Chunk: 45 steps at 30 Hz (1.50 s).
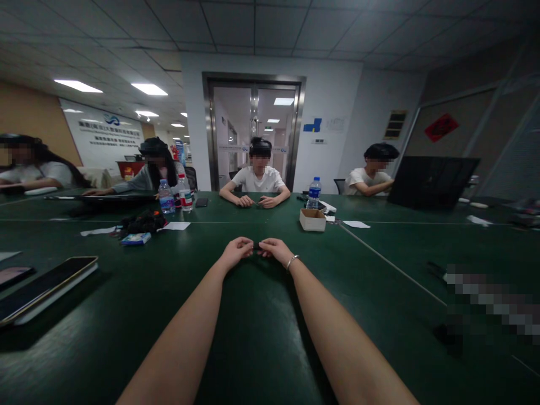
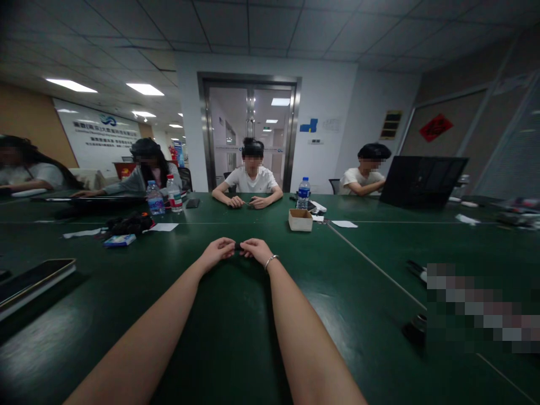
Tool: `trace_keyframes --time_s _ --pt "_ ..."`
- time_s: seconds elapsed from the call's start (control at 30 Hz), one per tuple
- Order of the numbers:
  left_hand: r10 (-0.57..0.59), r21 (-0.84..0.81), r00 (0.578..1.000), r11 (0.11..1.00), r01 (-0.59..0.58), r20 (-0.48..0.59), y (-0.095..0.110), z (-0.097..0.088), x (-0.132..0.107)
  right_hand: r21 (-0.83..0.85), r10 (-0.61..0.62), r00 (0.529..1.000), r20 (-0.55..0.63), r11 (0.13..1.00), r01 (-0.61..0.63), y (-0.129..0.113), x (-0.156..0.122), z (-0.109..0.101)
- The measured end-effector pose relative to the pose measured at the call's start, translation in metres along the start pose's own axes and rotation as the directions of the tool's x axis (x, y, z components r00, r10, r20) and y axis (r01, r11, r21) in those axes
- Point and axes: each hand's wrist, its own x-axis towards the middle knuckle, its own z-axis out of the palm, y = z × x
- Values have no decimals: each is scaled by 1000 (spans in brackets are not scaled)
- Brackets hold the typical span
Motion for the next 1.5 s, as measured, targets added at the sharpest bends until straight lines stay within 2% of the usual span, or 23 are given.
trace_keyframes --time_s 0.07,0.23,0.37,0.53,0.67,0.8,0.97,1.13,1.37,1.5 --pt "-33 11 999 999 33 -27 1 0 0 2 2 1000 6 1000 -2 -1 -1 0" --pt "24 52 1000 998 -23 -19 -3 -2 2 13 6 1000 -5 1000 -6 -2 -1 -1" --pt "-38 138 998 989 43 -41 -7 -1 5 16 0 1000 0 1000 0 -3 -2 -1" --pt "60 110 998 992 -59 -1 -7 2 1 39 -4 1000 -13 999 4 -2 -2 -2" --pt "2 148 999 989 3 -34 -6 2 0 42 7 1000 -20 999 -6 -1 -2 -2" --pt "53 117 997 992 -46 -58 -9 1 3 39 7 1000 -30 999 -6 -2 -2 -1" --pt "-2 139 998 990 10 -60 -12 1 6 36 7 1000 -24 999 -6 -3 -2 -1" --pt "87 93 996 992 -87 0 -7 1 2 61 10 999 -40 998 -8 -3 -2 -1" --pt "-17 192 1000 981 14 11 -6 2 4 95 18 998 -57 995 -12 -2 -2 -2" --pt "22 141 999 990 -15 -48 -8 3 2 95 17 998 -62 995 -11 -2 -2 -2"
